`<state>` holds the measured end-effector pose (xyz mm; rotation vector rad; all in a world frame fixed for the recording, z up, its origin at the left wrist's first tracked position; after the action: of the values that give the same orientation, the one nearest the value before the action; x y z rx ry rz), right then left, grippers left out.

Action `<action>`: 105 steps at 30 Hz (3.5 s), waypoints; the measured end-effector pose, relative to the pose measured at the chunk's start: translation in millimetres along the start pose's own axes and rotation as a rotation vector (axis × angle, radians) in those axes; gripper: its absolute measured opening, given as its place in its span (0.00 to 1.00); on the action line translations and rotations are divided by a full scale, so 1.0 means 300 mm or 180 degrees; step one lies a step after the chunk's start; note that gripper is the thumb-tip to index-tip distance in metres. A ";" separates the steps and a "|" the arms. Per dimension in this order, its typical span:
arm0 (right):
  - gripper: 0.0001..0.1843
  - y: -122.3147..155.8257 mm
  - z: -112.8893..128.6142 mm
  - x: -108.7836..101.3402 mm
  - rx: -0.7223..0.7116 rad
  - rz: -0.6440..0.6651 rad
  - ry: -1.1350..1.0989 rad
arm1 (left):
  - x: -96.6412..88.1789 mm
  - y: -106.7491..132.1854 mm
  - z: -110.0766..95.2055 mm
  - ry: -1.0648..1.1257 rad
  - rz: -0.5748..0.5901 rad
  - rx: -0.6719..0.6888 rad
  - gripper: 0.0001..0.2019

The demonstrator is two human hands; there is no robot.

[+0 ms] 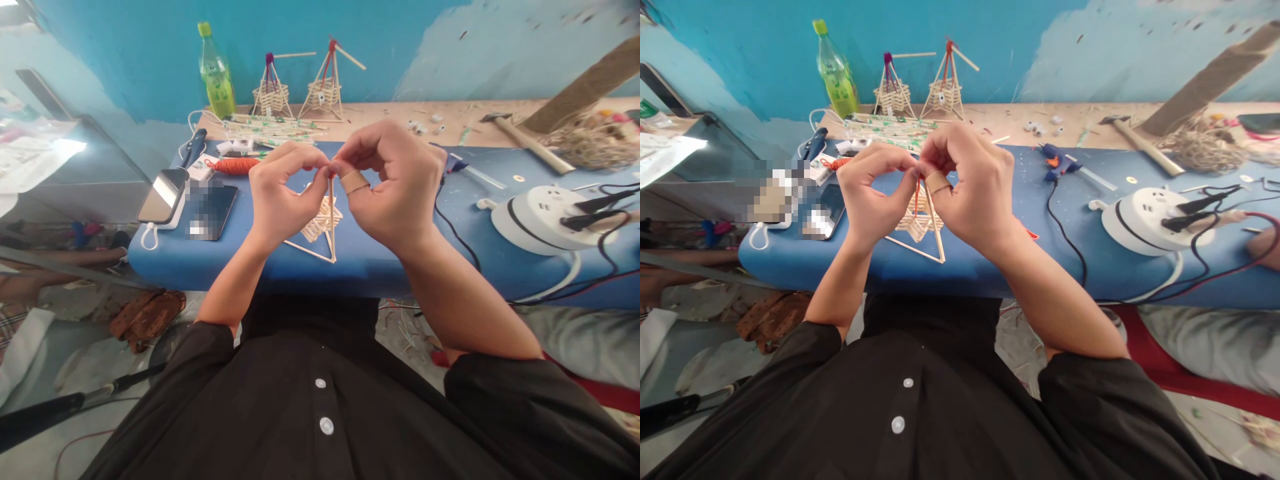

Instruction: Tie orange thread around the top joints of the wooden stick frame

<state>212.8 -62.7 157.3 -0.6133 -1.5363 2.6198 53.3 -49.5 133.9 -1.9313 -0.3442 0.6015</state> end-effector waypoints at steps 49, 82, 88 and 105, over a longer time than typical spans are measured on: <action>0.10 -0.004 -0.081 0.015 0.0397 0.0062 -0.0389 | -0.004 -0.017 -0.012 -0.0099 -0.0060 0.0793 0.05; 0.08 0.007 -0.004 0.016 0.0044 -0.0016 0.0123 | 0.020 -0.008 0.048 0.0023 0.0176 0.0131 0.07; 0.06 0.007 -0.002 0.019 0.0087 0.0044 0.0373 | 0.012 -0.006 0.030 0.0013 0.0049 0.0256 0.09; 0.07 -0.025 -0.021 0.047 0.0283 0.0708 0.0299 | -0.006 0.013 0.012 -0.0220 -0.0186 0.0451 0.04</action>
<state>200.9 -50.4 156.4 -0.9349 -1.3906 2.7521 49.5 -49.3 129.5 -1.7623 -0.3901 0.6384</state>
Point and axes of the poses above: each hand's wrist, its own y-axis away from the middle knuckle, its own x-axis out of the palm, z = x × y, the point moved 9 cm from there along -y, towards the middle knuckle, and after that the axes turned 12 degrees about -y, right-handed, at the moved point
